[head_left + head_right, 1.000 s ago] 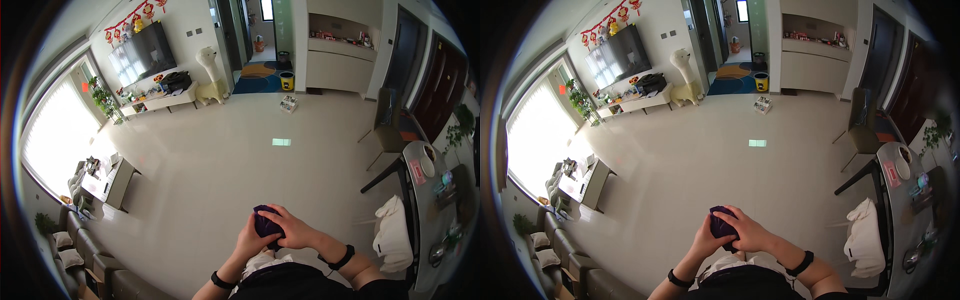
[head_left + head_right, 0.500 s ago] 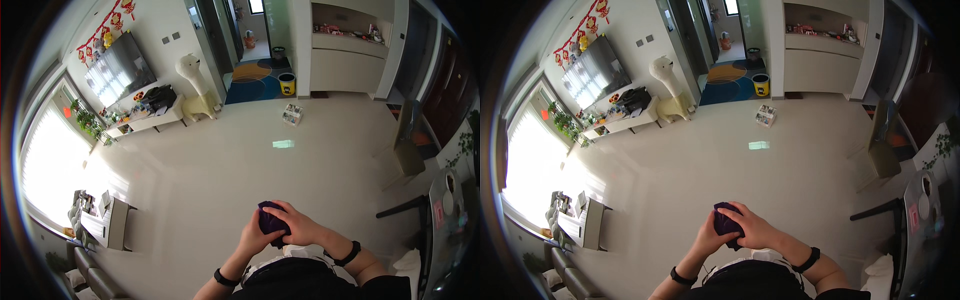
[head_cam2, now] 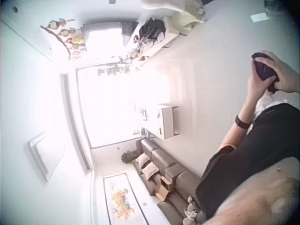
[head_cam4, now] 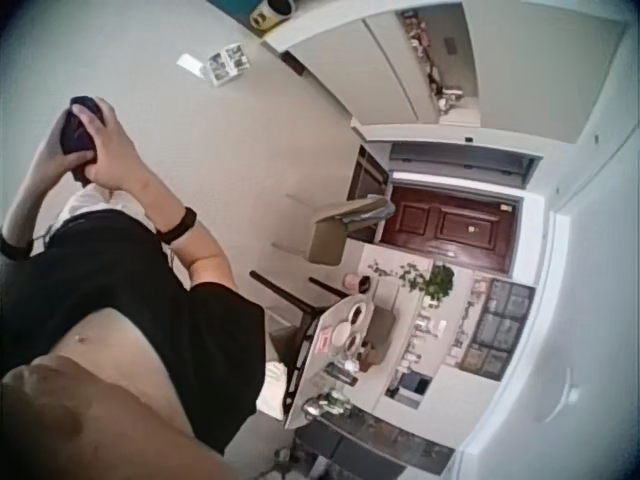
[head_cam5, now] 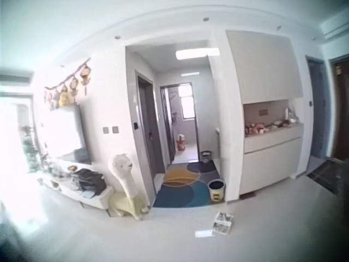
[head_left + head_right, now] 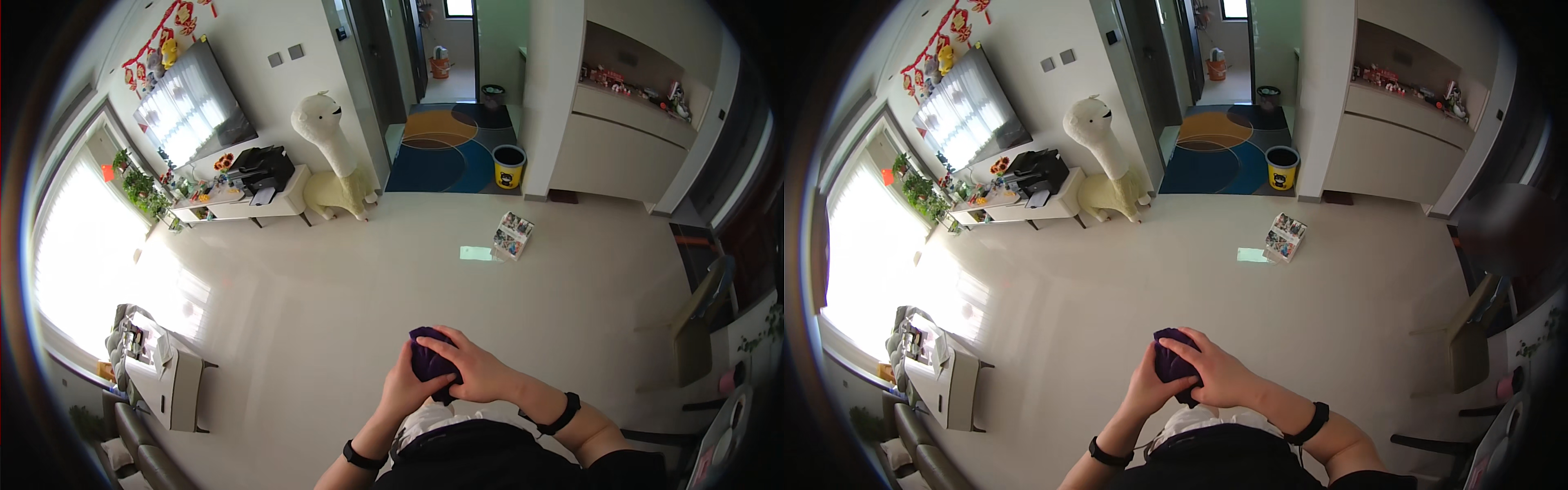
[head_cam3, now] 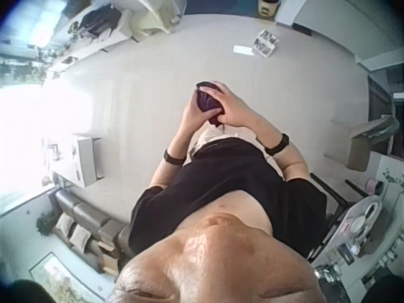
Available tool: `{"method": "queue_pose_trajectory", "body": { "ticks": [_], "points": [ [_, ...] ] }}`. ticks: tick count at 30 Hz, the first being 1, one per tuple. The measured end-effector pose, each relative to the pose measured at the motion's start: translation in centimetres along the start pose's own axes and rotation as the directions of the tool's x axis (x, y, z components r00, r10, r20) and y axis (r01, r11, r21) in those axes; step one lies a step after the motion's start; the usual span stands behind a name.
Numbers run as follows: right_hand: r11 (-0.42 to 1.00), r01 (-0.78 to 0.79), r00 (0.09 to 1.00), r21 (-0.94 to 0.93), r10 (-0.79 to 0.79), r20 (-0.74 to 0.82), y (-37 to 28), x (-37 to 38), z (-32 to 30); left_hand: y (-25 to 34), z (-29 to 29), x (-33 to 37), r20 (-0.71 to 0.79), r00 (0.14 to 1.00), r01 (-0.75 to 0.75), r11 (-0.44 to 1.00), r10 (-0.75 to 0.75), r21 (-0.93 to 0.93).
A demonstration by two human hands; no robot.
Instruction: The recorder wrings out a purple cloth in a basin and then uses it to wipe down a glass window pane and its frame.
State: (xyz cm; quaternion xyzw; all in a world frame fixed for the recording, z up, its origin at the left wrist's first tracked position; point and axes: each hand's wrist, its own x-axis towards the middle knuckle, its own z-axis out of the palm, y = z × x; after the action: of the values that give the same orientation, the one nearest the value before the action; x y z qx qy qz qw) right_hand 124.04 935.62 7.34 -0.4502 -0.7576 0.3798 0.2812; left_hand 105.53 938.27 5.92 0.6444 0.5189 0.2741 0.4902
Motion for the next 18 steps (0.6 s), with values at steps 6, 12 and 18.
{"method": "queue_pose_trajectory", "body": {
  "ticks": [6,12,18],
  "points": [
    [0.993,-0.114,0.986,0.005,0.114,-0.119,6.4,12.1,-9.7,2.5,-1.5,18.1,0.118,0.990,-0.085,0.995,0.079,0.052],
    [0.986,-0.164,0.966,-0.002,0.160,-0.204,13.7,23.3,-18.4,5.8,-2.4,35.1,0.175,0.981,-0.103,0.991,0.086,0.090],
    [0.995,-0.066,0.990,0.072,0.075,-0.122,22.2,36.1,-27.8,6.9,-3.3,52.1,0.131,0.980,-0.157,0.986,0.148,0.063]
  ]
}}
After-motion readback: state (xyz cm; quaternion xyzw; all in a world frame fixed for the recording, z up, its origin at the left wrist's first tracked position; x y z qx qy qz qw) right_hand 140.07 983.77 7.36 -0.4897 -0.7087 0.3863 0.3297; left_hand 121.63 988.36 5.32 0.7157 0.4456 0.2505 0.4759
